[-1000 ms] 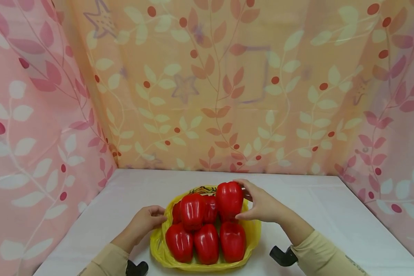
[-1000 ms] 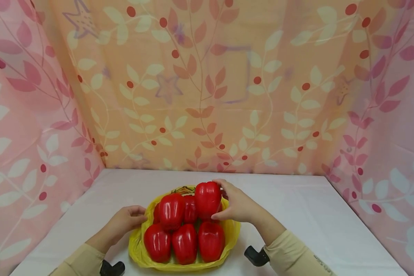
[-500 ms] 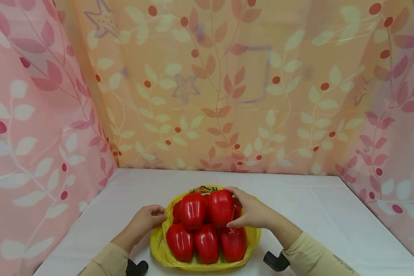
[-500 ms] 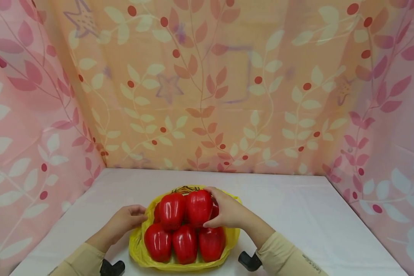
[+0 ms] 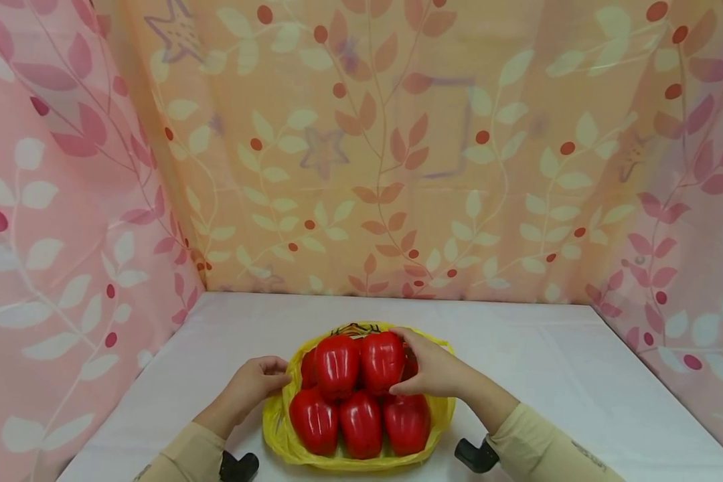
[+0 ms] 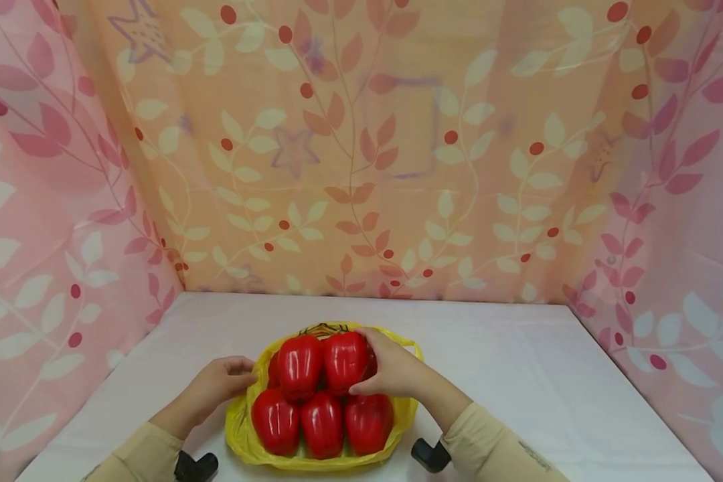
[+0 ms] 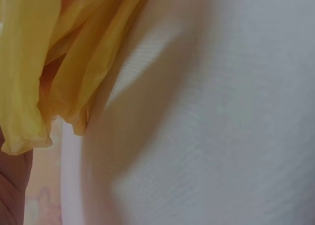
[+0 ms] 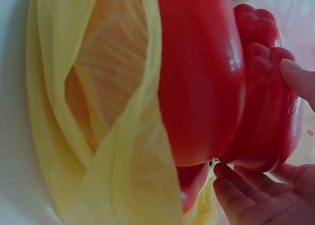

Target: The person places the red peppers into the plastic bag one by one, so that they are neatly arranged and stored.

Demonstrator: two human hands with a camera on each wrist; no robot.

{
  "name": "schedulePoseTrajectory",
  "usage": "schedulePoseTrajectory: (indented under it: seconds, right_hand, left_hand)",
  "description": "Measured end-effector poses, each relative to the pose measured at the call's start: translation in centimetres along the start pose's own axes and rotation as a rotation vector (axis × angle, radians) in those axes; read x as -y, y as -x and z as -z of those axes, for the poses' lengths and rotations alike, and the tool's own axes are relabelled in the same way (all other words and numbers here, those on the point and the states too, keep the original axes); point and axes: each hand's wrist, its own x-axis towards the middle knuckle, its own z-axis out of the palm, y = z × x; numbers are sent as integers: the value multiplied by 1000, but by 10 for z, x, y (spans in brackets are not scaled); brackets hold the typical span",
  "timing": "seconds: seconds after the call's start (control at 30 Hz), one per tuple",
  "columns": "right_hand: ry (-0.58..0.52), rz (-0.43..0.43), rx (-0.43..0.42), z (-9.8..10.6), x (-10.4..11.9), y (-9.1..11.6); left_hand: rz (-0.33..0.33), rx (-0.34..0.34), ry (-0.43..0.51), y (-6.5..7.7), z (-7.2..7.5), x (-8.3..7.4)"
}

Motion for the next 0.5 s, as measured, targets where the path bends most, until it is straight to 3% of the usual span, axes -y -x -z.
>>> schedulePoseTrajectory:
  seconds: [0.3, 0.5]
  right_hand:
    - [9, -34, 15, 0, -1, -2]
    - [-4, -31, 14, 12, 1, 2]
  left_hand:
    - [7, -4, -5, 0, 1, 2]
    - [-24, -19, -21, -1, 6, 2]
